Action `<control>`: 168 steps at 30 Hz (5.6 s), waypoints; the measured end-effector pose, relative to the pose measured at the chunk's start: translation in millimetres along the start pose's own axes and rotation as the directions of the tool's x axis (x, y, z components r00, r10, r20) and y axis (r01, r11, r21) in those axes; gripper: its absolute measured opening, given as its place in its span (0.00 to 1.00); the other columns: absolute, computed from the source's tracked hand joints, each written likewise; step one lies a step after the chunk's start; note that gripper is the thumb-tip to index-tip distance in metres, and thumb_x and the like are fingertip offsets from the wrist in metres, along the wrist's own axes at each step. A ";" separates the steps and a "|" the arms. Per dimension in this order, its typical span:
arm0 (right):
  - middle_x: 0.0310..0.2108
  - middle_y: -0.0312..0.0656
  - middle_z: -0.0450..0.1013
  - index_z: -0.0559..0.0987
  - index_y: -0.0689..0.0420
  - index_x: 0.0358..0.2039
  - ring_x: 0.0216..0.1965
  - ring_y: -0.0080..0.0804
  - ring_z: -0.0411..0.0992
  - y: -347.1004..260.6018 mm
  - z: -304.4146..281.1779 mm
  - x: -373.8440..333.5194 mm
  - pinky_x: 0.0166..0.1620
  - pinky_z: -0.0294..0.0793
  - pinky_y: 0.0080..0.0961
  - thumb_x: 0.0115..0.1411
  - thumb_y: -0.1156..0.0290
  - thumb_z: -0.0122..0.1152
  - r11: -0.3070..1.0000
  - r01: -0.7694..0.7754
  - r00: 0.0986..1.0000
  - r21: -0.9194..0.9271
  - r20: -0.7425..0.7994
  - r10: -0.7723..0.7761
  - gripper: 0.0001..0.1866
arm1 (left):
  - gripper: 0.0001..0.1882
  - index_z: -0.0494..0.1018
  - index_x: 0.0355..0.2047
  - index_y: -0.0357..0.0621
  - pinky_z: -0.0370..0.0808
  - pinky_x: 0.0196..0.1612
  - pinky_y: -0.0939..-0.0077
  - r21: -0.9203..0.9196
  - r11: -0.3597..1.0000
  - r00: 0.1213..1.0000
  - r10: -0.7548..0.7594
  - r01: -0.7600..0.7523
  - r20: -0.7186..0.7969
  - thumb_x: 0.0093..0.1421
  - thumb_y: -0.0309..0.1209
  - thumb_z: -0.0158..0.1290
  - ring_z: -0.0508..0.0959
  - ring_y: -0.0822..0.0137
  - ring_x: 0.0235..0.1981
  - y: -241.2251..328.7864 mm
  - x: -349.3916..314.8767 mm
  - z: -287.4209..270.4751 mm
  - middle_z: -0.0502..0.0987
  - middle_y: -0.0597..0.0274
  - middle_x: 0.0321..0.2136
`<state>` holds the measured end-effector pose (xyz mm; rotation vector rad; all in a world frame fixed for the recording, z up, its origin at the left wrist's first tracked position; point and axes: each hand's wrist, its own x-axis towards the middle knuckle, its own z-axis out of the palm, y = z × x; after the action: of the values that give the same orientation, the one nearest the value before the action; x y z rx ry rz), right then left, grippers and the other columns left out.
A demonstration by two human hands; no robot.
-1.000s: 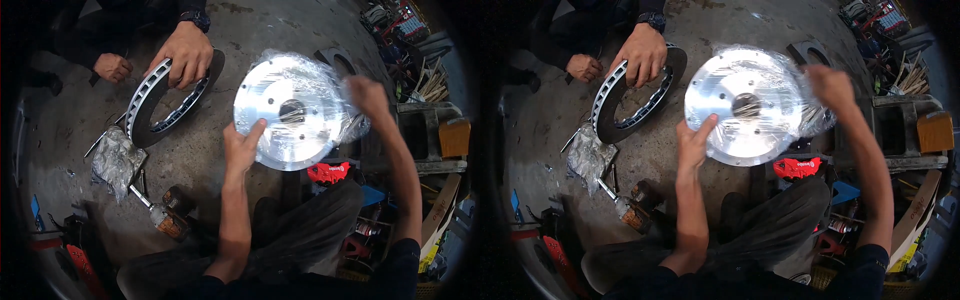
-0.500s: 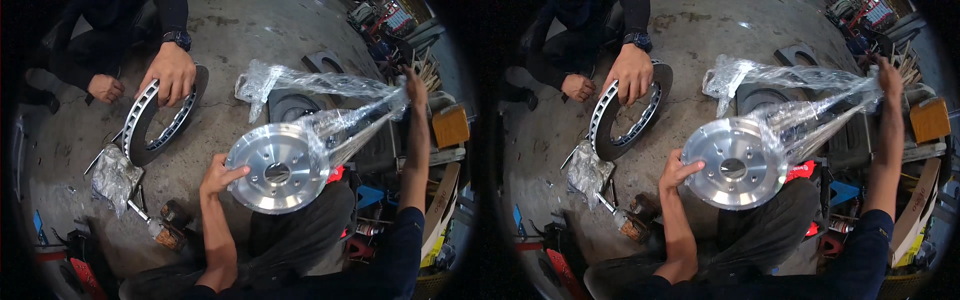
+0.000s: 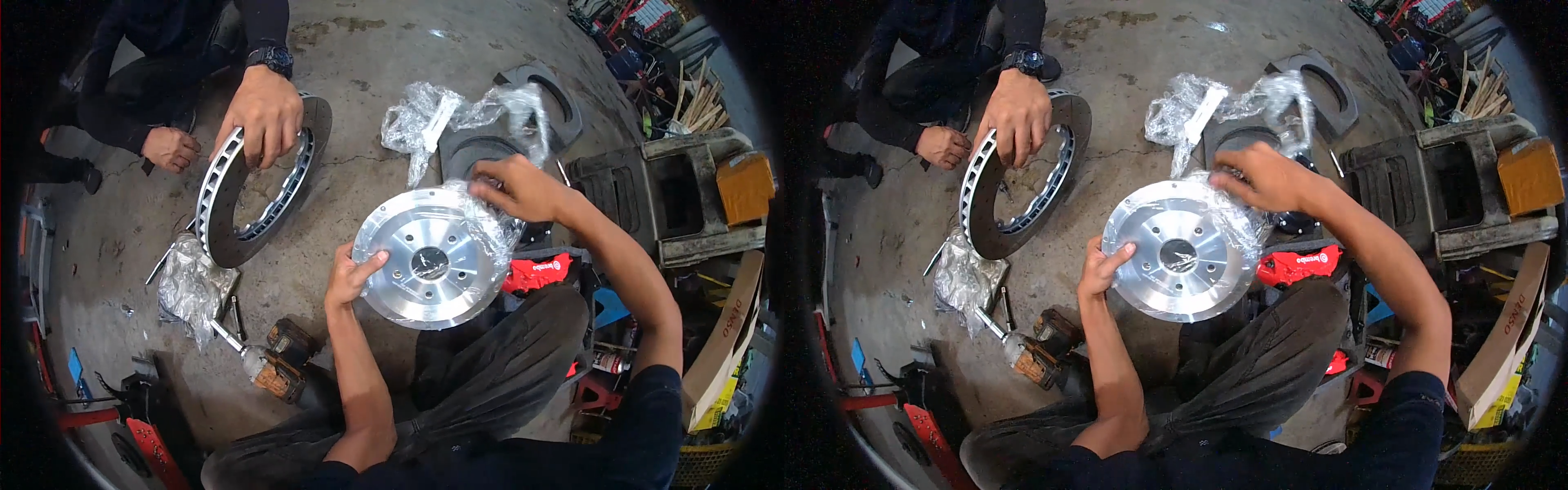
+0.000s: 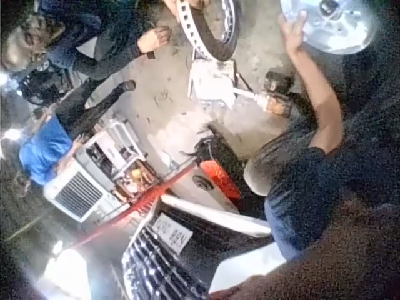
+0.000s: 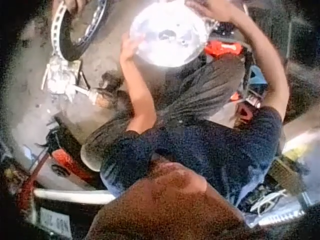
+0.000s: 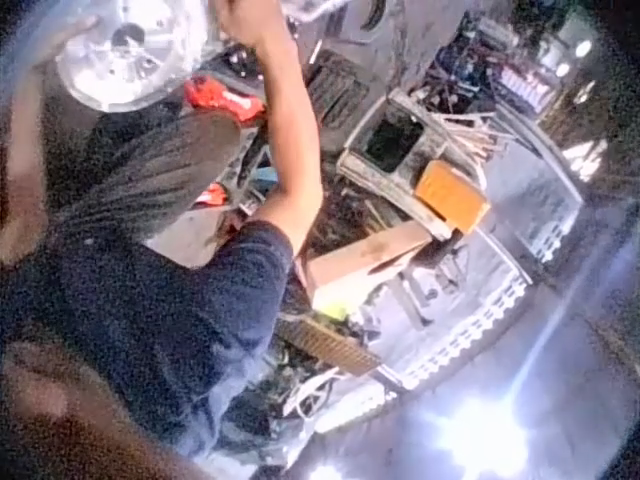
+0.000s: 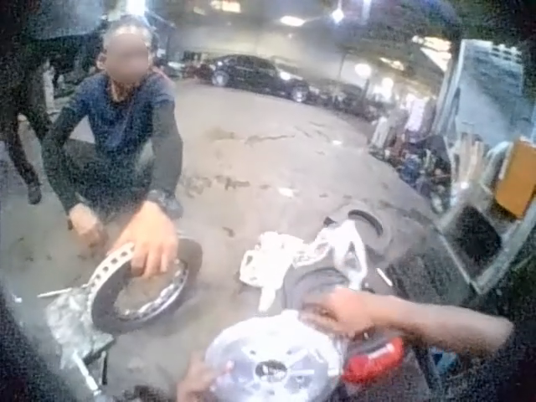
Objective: Assemble a multi-piece brake rotor by attaching the hat to the rotor ring using an impact driver and applying threadlocker.
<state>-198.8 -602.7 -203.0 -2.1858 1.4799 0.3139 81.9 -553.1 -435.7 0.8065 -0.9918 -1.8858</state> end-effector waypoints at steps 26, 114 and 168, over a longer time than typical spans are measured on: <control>0.52 0.42 0.67 0.70 0.60 0.55 0.54 0.30 0.64 -1.8 51.4 -5.4 0.58 0.61 0.29 0.68 0.47 0.48 0.614 -0.023 0.994 0.789 -0.047 0.098 0.29 | 0.16 0.77 0.42 0.37 0.76 0.40 0.75 -0.468 0.869 0.986 0.162 -0.160 -0.036 0.58 0.35 0.62 0.79 0.71 0.37 -80.2 29.7 0.7 0.80 0.62 0.37; 0.17 0.32 0.67 0.70 0.62 0.18 0.21 0.20 0.59 -118.7 -30.7 -43.4 0.25 0.59 0.19 0.50 0.67 0.74 0.792 -0.176 0.128 0.585 -0.784 0.608 0.20 | 0.61 0.39 0.64 0.19 0.50 0.69 0.55 0.650 0.758 0.972 -0.185 0.049 0.142 0.57 0.70 0.43 0.54 0.36 0.66 274.3 21.8 104.7 0.49 0.22 0.63; 0.60 0.42 0.65 0.61 0.56 0.65 0.58 0.38 0.66 -264.9 74.3 228.6 0.59 0.65 0.37 0.65 0.35 0.41 0.159 0.194 0.477 0.968 -0.235 0.847 0.41 | 0.50 0.70 0.44 0.22 0.71 0.52 0.52 0.227 0.906 0.874 -0.238 0.357 -0.423 0.55 0.70 0.44 0.76 0.35 0.46 162.9 95.6 -166.7 0.75 0.26 0.41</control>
<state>138.9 -670.1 -299.5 -0.6797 1.8567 -1.3871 236.3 -746.7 -389.6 1.5300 -0.9471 -1.7443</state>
